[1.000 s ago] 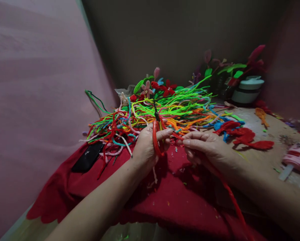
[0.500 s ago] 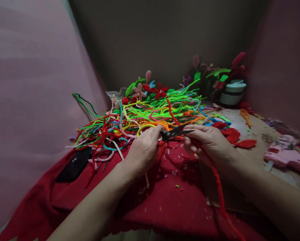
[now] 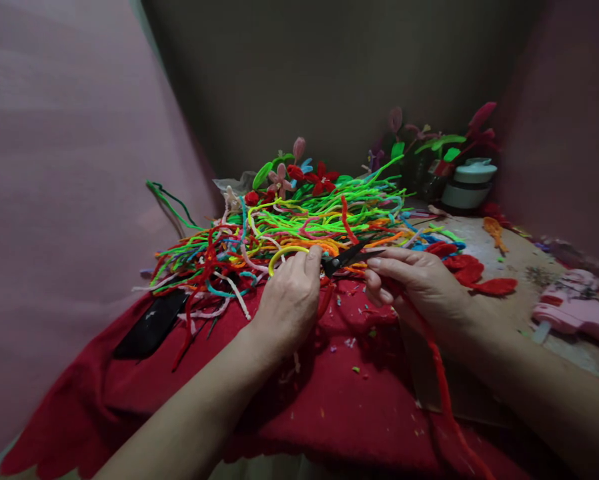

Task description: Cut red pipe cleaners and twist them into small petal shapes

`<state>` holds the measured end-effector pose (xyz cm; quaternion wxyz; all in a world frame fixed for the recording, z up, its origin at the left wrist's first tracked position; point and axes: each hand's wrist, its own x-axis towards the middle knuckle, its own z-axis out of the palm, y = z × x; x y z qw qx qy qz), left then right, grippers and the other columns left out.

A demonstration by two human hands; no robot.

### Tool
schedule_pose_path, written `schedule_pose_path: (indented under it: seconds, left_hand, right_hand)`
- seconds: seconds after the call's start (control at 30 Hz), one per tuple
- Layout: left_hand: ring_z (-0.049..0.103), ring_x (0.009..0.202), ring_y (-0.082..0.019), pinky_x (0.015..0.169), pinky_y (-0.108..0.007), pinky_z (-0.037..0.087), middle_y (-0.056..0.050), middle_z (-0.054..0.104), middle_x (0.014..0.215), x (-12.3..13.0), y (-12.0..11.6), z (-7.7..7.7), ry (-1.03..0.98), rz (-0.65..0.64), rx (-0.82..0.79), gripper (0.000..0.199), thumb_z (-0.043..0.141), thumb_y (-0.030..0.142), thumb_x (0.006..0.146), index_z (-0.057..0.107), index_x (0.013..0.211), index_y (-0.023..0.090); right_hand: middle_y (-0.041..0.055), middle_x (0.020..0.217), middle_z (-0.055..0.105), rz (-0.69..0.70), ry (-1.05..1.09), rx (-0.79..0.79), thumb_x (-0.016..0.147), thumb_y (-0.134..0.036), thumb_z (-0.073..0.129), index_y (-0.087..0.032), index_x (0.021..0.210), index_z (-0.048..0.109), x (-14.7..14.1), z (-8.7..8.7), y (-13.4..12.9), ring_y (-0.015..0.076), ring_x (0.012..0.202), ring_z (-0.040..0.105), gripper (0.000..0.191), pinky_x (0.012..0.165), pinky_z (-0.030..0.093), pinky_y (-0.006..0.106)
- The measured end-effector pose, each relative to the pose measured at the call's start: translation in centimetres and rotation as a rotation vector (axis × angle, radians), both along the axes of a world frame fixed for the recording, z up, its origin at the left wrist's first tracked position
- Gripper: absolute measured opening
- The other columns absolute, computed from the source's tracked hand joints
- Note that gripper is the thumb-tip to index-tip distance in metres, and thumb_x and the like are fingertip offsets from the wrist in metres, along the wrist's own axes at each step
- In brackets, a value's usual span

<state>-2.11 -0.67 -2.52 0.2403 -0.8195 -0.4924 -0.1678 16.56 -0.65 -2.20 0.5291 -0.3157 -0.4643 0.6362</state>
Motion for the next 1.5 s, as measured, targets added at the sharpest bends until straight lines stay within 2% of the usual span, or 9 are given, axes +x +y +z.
schedule_pose_path:
  seconds: [0.23,0.37,0.53,0.8,0.9,1.03,1.13,1.23,1.5]
  left_hand:
    - [0.061,0.082,-0.02,0.072,-0.03,0.05,-0.012,0.062,0.096,0.7,-0.8,0.3,0.043,0.11,-0.051,0.038,0.035,0.01,0.086,0.04,0.124,0.009]
    - [0.062,0.08,-0.02,0.07,-0.03,0.051,-0.012,0.062,0.093,1.1,-1.1,0.5,0.043,0.154,-0.09,0.032,0.034,0.009,0.087,0.047,0.116,0.01]
    - [0.062,0.079,-0.021,0.068,-0.03,0.052,-0.012,0.063,0.088,1.3,-1.4,0.5,0.086,0.169,-0.082,0.035,0.034,0.006,0.084,0.047,0.117,0.008]
    - [0.065,0.077,-0.02,0.059,-0.024,0.052,-0.013,0.065,0.09,1.4,-1.6,0.6,0.128,0.172,-0.144,0.038,0.034,0.005,0.083,0.045,0.119,0.007]
    - [0.065,0.076,-0.02,0.061,-0.026,0.052,-0.012,0.064,0.088,1.1,-1.5,0.7,0.099,0.159,-0.21,0.031,0.033,0.005,0.083,0.049,0.11,0.009]
    - [0.066,0.067,-0.021,0.057,-0.03,0.052,-0.009,0.064,0.078,0.2,-0.8,0.9,-0.048,0.235,-0.263,0.024,0.033,0.009,0.086,0.05,0.103,0.01]
    - [0.066,0.084,-0.024,0.068,-0.033,0.054,-0.014,0.065,0.096,-0.3,-0.3,0.8,-0.144,0.176,-0.178,0.033,0.035,0.011,0.086,0.042,0.118,0.008]
    - [0.06,0.105,-0.026,0.081,-0.036,0.052,-0.02,0.059,0.115,-0.2,-0.3,0.3,-0.113,0.077,-0.132,0.045,0.036,0.01,0.084,0.034,0.129,0.004]
    - [0.06,0.105,-0.025,0.083,-0.036,0.052,-0.021,0.06,0.114,0.6,-0.9,0.1,0.045,0.123,-0.261,0.047,0.035,0.006,0.085,0.036,0.132,0.001]
  right_hand:
    - [-0.0006,0.053,0.057,-0.042,-0.062,0.013,0.073,-0.021,0.063,-0.015,0.064,0.063,-0.1,0.1,-0.1,0.0065,0.043,0.044,0.011,0.044,0.033,0.022]
    - [-0.0008,0.052,0.057,-0.067,-0.057,0.014,0.072,-0.02,0.064,-0.015,0.063,0.063,-0.2,0.1,-0.3,0.0063,0.042,0.044,0.01,0.043,0.032,0.021]
    - [-0.0007,0.051,0.057,-0.081,-0.066,0.006,0.072,-0.019,0.064,-0.015,0.059,0.06,-0.3,0.1,-0.4,0.0057,0.042,0.044,0.014,0.043,0.032,0.02]
    - [-0.0011,0.051,0.06,-0.084,-0.006,0.005,0.071,-0.018,0.066,-0.015,0.066,0.064,-0.3,-0.2,-0.2,0.0058,0.04,0.046,0.006,0.042,0.033,0.019]
    - [-0.0009,0.051,0.06,-0.088,0.027,-0.013,0.069,-0.018,0.067,-0.015,0.07,0.066,-0.4,-0.3,-0.1,0.0059,0.039,0.045,0.003,0.04,0.032,0.019]
    - [-0.0012,0.05,0.06,-0.096,0.078,-0.032,0.069,-0.017,0.068,-0.014,0.079,0.068,-0.5,-0.3,0.0,0.0058,0.037,0.045,0.011,0.04,0.032,0.019]
    - [-0.0015,0.051,0.06,-0.073,0.098,-0.033,0.069,-0.018,0.068,-0.014,0.078,0.066,-0.4,-0.2,0.0,0.0056,0.036,0.046,0.01,0.04,0.033,0.019]
    - [-0.0017,0.051,0.061,-0.078,0.103,-0.032,0.07,-0.019,0.068,-0.015,0.081,0.065,-0.3,-0.3,0.0,0.006,0.036,0.046,0.012,0.04,0.033,0.02]
    - [-0.0011,0.052,0.062,-0.111,0.078,-0.022,0.07,-0.018,0.068,-0.015,0.073,0.063,-0.4,-0.4,0.1,0.007,0.037,0.048,0.007,0.04,0.034,0.019]
